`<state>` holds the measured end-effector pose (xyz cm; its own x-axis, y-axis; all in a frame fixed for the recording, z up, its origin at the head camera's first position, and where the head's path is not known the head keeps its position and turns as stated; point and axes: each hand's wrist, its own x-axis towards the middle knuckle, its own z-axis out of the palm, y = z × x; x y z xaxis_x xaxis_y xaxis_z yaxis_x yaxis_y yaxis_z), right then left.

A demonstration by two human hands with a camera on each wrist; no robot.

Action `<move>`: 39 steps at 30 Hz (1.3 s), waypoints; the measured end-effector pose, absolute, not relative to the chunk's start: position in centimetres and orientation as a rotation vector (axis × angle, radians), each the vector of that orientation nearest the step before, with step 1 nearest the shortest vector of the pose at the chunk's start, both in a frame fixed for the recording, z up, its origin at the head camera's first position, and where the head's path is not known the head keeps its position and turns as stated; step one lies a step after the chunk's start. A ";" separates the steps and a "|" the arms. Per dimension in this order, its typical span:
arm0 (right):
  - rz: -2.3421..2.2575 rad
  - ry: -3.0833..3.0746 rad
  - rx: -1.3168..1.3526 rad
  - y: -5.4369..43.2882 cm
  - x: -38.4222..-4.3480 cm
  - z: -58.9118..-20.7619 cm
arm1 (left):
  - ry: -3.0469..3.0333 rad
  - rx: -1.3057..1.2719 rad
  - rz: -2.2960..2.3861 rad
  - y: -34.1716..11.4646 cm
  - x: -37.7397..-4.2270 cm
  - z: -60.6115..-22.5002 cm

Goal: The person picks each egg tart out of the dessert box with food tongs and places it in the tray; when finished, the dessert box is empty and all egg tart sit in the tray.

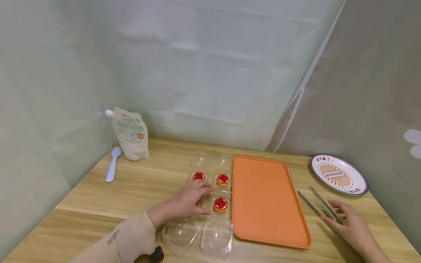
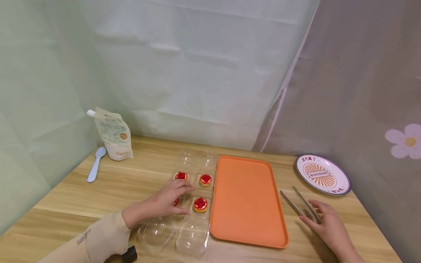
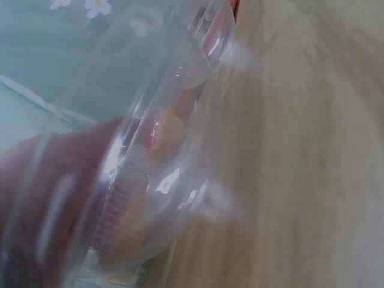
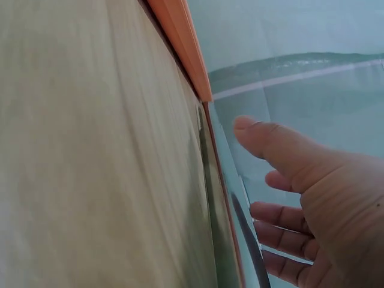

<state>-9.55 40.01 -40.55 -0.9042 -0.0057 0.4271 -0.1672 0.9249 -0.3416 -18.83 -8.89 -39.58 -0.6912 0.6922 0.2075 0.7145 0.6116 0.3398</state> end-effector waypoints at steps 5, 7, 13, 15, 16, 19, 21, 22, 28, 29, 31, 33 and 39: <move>0.501 -2.733 0.067 40.2 -9.4 -40.3 | -2.768 -1.200 -0.637 -9.1 -18.9 -39.7; 0.492 -2.764 0.050 40.2 -9.5 -40.1 | -2.763 -1.196 -0.632 -9.2 -18.9 -39.7; 0.447 -2.860 0.028 40.5 -9.8 -39.6 | -2.762 -1.196 -0.609 -9.4 -19.0 -39.5; 0.426 -2.889 0.025 40.6 -9.9 -39.6 | -2.762 -1.199 -0.606 -9.4 -19.1 -39.5; 0.417 -2.905 0.025 40.7 -10.0 -39.5 | -2.766 -1.197 -0.604 -9.4 -19.1 -39.5; 0.406 -2.943 0.025 40.8 -10.1 -39.4 | -2.767 -1.196 -0.600 -9.5 -19.2 -39.5; 0.403 -2.959 0.026 40.8 -10.2 -39.4 | -2.773 -1.192 -0.608 -9.6 -19.2 -39.5; 0.398 -2.961 0.030 40.7 -10.2 -39.4 | -2.775 -1.189 -0.612 -9.6 -19.2 -39.5; 0.366 -2.937 0.065 40.7 -9.8 -39.6 | -2.771 -1.201 -0.625 -9.5 -19.2 -39.9; 0.363 -2.935 0.066 40.7 -9.8 -39.7 | -2.769 -1.204 -0.627 -9.4 -19.2 -40.0; 0.356 -2.924 0.070 40.8 -9.6 -39.8 | -2.764 -1.209 -0.627 -9.3 -19.2 -40.1; 0.354 -2.913 0.078 40.9 -9.4 -39.8 | -2.766 -1.211 -0.631 -9.2 -19.2 -40.1; 0.336 -2.837 0.120 41.2 -8.9 -39.8 | -2.773 -1.212 -0.647 -9.1 -19.1 -40.2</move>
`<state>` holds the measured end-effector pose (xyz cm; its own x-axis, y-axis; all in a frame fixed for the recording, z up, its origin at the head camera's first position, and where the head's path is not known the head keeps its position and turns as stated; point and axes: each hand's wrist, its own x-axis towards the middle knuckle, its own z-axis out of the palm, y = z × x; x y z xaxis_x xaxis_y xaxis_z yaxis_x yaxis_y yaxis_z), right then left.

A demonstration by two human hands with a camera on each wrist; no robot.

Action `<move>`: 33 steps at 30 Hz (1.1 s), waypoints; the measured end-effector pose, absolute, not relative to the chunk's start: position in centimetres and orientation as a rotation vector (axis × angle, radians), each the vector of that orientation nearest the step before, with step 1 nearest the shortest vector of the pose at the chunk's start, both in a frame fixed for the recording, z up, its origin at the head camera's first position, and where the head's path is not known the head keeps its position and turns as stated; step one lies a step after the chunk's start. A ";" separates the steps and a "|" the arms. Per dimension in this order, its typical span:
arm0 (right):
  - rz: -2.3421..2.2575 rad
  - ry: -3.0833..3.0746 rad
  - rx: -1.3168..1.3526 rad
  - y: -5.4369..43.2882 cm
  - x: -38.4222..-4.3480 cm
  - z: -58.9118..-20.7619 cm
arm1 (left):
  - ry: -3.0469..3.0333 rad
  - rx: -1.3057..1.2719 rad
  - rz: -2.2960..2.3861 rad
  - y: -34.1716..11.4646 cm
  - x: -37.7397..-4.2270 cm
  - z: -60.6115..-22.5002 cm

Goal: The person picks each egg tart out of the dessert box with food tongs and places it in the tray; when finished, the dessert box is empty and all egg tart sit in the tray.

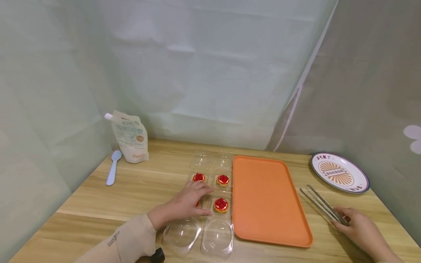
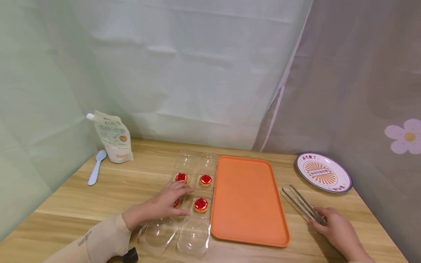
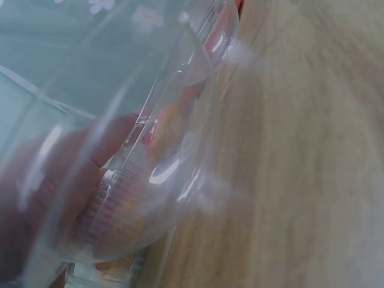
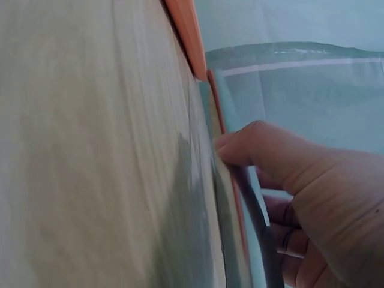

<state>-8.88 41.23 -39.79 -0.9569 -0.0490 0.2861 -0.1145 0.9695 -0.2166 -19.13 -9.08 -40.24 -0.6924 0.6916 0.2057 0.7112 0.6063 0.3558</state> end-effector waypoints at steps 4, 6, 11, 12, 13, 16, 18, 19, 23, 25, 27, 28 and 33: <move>0.329 -2.789 0.144 41.4 -8.8 -39.7 | -2.766 -1.214 -0.649 -9.1 -19.1 -40.2; 0.344 -2.784 0.143 41.6 -8.7 -39.6 | -2.771 -1.216 -0.646 -9.0 -19.1 -40.1; 0.347 -2.769 0.165 41.6 -8.6 -39.2 | -2.776 -1.217 -0.648 -8.9 -19.1 -40.2; 0.336 -2.759 0.176 41.5 -8.7 -39.1 | -2.775 -1.216 -0.639 -8.9 -19.1 -40.2; 0.328 -2.752 0.184 41.4 -8.7 -39.0 | -2.771 -1.217 -0.632 -8.9 -19.1 -40.2; 0.324 -2.746 0.185 41.2 -8.8 -38.7 | -2.759 -1.217 -0.610 -9.0 -19.1 -40.2; 0.325 -2.741 0.186 41.0 -8.8 -38.3 | -2.754 -1.215 -0.596 -9.1 -19.1 -40.2; 0.332 -2.741 0.186 41.0 -8.8 -38.2 | -2.752 -1.215 -0.596 -9.1 -19.1 -40.2; 0.325 -2.703 0.225 40.7 -8.7 -37.4 | -2.756 -1.214 -0.598 -9.1 -19.0 -40.3; 0.321 -2.689 0.252 40.4 -8.5 -37.0 | -2.760 -1.212 -0.592 -9.1 -19.0 -40.4; 0.315 -2.671 0.284 40.2 -8.4 -36.6 | -2.766 -1.208 -0.585 -9.1 -19.0 -40.4; 0.312 -2.670 0.298 40.0 -8.4 -36.3 | -2.767 -1.207 -0.585 -9.1 -19.0 -40.4; 0.252 -2.653 0.368 39.2 -8.4 -35.1 | -2.772 -1.205 -0.613 -9.1 -19.0 -40.3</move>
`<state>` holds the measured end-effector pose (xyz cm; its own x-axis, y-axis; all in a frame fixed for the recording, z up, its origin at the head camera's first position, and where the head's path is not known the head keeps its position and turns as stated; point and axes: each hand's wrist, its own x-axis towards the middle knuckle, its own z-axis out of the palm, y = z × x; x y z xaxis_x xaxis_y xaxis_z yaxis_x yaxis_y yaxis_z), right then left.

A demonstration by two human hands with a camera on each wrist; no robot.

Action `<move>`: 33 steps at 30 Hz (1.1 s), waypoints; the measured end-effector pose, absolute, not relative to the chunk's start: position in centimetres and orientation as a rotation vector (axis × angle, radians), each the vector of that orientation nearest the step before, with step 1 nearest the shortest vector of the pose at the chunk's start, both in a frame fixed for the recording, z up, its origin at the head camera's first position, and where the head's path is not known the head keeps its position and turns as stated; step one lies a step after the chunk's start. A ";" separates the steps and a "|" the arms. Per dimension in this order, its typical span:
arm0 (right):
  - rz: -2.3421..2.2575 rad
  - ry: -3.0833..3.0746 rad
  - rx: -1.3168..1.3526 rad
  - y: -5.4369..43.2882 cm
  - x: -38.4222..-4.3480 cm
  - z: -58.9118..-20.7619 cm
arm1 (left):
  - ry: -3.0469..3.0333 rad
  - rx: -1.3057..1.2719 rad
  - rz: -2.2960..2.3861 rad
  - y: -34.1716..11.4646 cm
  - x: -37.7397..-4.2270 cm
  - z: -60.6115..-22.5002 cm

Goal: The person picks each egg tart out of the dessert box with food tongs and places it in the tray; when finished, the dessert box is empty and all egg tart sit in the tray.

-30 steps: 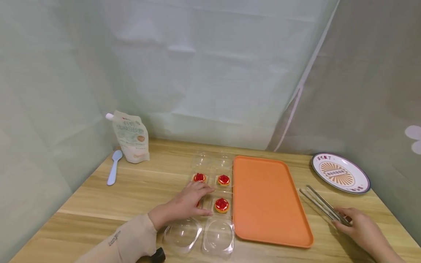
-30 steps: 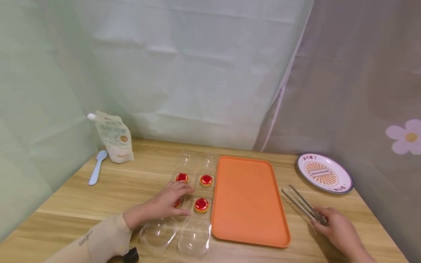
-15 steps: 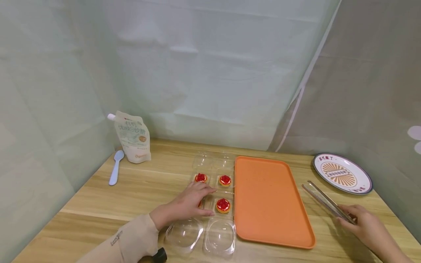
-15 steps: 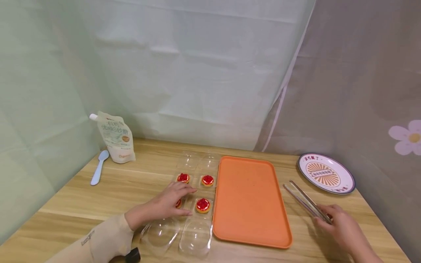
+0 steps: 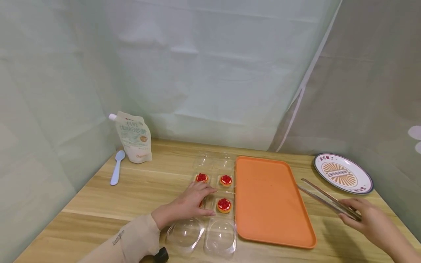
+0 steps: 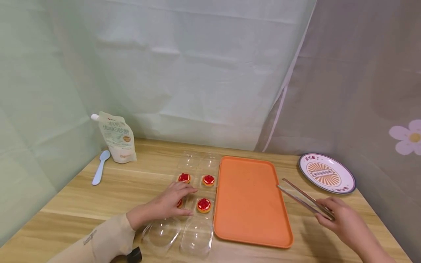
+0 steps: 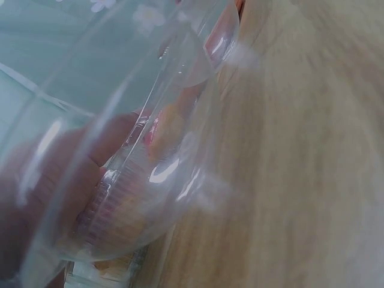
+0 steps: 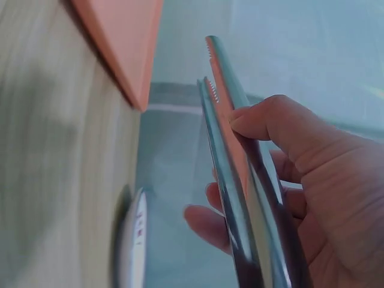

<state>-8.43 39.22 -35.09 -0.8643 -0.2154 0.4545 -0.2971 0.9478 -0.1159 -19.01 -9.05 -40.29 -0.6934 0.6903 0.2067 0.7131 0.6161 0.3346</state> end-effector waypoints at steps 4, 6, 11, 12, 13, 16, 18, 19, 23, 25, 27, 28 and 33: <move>0.191 -2.614 0.451 38.3 -8.6 -34.1 | -2.778 -1.205 -0.625 -9.0 -18.9 -40.2; 0.160 -2.592 0.504 37.8 -8.7 -33.5 | -2.780 -1.204 -0.622 -9.0 -18.9 -40.2; 0.106 -2.580 0.617 36.6 -9.0 -32.1 | -2.787 -1.201 -0.622 -9.1 -18.9 -40.1; 0.110 -2.588 0.637 36.4 -9.1 -31.9 | -2.786 -1.202 -0.619 -9.1 -18.9 -40.1; 0.114 -2.599 0.652 36.2 -9.2 -31.7 | -2.785 -1.202 -0.618 -9.1 -18.9 -40.1; 0.129 -2.633 0.695 35.5 -9.3 -31.0 | -2.778 -1.205 -0.611 -9.0 -18.9 -40.0; 0.138 -2.645 0.730 35.0 -9.4 -30.7 | -2.775 -1.206 -0.607 -9.0 -18.9 -40.1; 0.129 -2.641 0.745 34.7 -9.5 -30.5 | -2.776 -1.206 -0.609 -9.1 -18.9 -40.1; 0.116 -2.640 0.788 33.6 -9.7 -29.9 | -2.782 -1.201 -0.618 -9.1 -19.0 -40.1; 0.090 -2.631 0.794 33.1 -9.8 -29.7 | -2.784 -1.199 -0.620 -9.1 -19.0 -40.1; 0.076 -2.634 0.798 32.7 -9.8 -29.4 | -2.788 -1.198 -0.620 -9.1 -19.0 -40.1; 0.070 -2.633 0.805 32.5 -9.8 -29.3 | -2.789 -1.199 -0.621 -9.1 -19.0 -40.2; 0.086 -2.625 0.868 31.3 -10.0 -28.9 | -2.788 -1.200 -0.620 -9.1 -19.0 -40.2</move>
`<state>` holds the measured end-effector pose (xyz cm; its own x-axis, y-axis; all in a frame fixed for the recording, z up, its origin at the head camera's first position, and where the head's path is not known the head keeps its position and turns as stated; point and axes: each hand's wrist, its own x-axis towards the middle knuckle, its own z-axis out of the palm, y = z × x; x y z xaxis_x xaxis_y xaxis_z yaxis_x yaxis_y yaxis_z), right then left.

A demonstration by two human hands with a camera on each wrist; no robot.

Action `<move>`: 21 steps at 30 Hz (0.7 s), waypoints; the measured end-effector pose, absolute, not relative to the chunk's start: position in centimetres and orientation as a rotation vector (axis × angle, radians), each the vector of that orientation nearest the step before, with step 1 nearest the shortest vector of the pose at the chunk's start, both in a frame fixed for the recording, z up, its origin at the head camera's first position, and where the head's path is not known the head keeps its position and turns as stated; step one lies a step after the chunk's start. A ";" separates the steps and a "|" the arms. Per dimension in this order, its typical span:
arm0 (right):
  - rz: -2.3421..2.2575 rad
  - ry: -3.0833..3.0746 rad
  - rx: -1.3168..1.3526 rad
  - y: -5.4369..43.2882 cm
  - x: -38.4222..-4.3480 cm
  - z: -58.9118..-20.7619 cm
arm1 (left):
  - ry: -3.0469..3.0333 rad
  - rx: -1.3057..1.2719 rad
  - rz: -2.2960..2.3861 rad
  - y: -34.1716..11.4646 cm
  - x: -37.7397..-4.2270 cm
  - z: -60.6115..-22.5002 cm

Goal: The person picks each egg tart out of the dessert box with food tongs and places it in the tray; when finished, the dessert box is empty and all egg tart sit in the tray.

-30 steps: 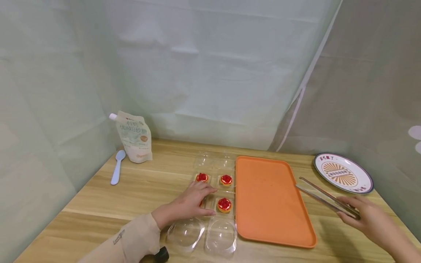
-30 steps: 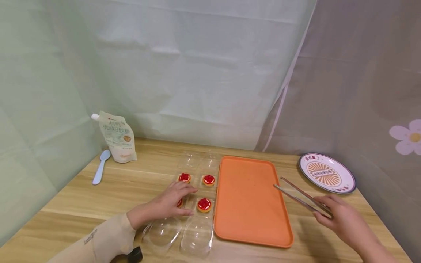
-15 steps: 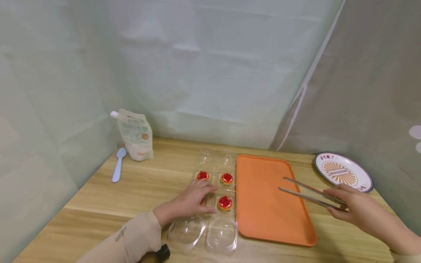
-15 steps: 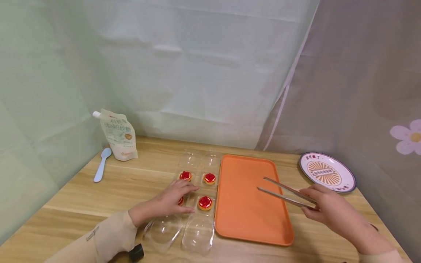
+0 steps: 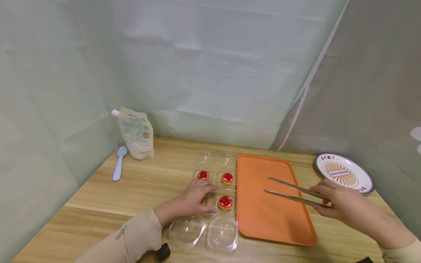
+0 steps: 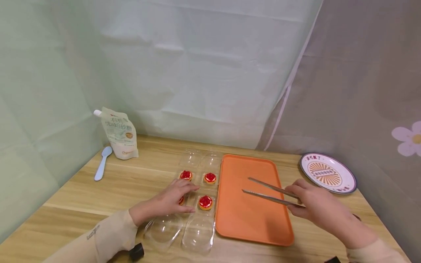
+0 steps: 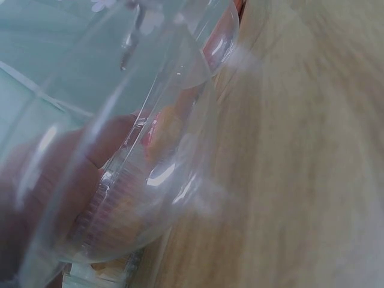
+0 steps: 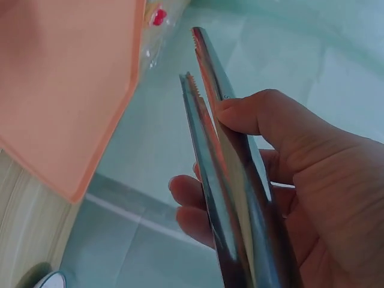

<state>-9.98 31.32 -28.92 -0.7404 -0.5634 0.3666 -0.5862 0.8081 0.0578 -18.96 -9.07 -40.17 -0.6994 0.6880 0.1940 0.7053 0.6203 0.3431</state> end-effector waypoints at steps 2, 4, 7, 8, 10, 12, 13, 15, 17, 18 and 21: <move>0.098 -2.617 0.908 30.8 -10.1 -28.9 | -2.787 -1.199 -0.617 -9.1 -19.0 -40.2; 0.111 -2.612 0.944 30.2 -10.1 -28.9 | -2.785 -1.196 -0.611 -9.1 -19.0 -40.2; 0.113 -2.596 0.988 29.4 -10.2 -29.0 | -2.783 -1.193 -0.609 -9.1 -18.9 -40.2; 0.116 -2.591 1.001 29.1 -10.2 -29.1 | -2.782 -1.192 -0.608 -9.1 -18.9 -40.2; 0.120 -2.591 1.026 28.5 -10.2 -29.1 | -2.781 -1.193 -0.606 -9.2 -19.0 -40.2; 0.108 -2.585 1.039 27.9 -10.3 -29.2 | -2.781 -1.193 -0.601 -9.2 -19.0 -40.3; 0.108 -2.588 1.048 27.6 -10.3 -29.3 | -2.782 -1.193 -0.597 -9.2 -19.0 -40.3; 0.107 -2.586 1.066 27.1 -10.4 -29.4 | -2.785 -1.190 -0.593 -9.1 -19.0 -40.3; 0.106 -2.581 1.079 26.7 -10.5 -29.6 | -2.787 -1.187 -0.594 -9.1 -19.0 -40.3; 0.111 -2.582 1.084 26.5 -10.5 -29.6 | -2.786 -1.188 -0.596 -9.1 -19.0 -40.3; 0.121 -2.600 1.082 26.0 -10.6 -29.8 | -2.785 -1.187 -0.597 -9.1 -19.0 -40.2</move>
<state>-10.65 25.98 -29.85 -0.6613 -0.6765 0.3241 -0.7036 0.7092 0.0447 -18.97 -9.11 -40.24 -0.7027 0.6829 0.1996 0.7047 0.6294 0.3274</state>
